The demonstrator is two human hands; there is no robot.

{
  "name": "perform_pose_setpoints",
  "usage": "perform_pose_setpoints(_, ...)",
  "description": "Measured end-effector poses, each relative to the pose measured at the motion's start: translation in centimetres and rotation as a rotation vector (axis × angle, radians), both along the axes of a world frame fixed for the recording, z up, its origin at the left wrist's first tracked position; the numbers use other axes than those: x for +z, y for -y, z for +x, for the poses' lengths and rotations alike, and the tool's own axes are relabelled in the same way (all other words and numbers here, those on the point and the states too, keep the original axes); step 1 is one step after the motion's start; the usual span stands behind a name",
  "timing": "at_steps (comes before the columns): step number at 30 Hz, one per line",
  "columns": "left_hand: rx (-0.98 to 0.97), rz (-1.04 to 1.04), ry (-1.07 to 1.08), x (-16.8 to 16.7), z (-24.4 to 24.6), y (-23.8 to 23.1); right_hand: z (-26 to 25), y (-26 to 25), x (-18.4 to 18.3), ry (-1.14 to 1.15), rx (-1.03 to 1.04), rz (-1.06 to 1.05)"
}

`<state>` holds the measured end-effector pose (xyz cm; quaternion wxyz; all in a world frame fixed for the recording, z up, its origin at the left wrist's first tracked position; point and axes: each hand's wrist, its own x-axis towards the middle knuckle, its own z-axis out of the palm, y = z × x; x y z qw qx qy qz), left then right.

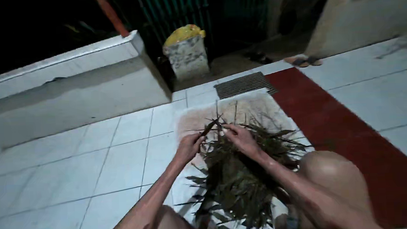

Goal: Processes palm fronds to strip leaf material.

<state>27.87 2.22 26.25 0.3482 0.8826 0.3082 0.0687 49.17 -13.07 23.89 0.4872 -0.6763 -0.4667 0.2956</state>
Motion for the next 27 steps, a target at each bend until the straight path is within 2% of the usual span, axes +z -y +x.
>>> perform_pose_setpoints(5, 0.007, 0.104, -0.097, 0.2, 0.5, 0.3, -1.5, 0.1, -0.7, 0.077, 0.054, -0.018)
perform_pose_setpoints(11, -0.002, 0.252, -0.17, 0.4, 1.0, 1.2, -2.5, 0.3, -0.7, 0.059, 0.137, -0.028)
perform_pose_setpoints(16, 0.032, 0.29, -0.227, 1.0, 1.8, 2.4, -2.5, 0.3, -0.9, 0.058, 0.155, -0.02)
perform_pose_setpoints(27, 0.097, 0.408, -0.374, 2.8, 3.5, 5.5, -3.1, 1.1, 0.5, 0.111, 0.036, -0.1)
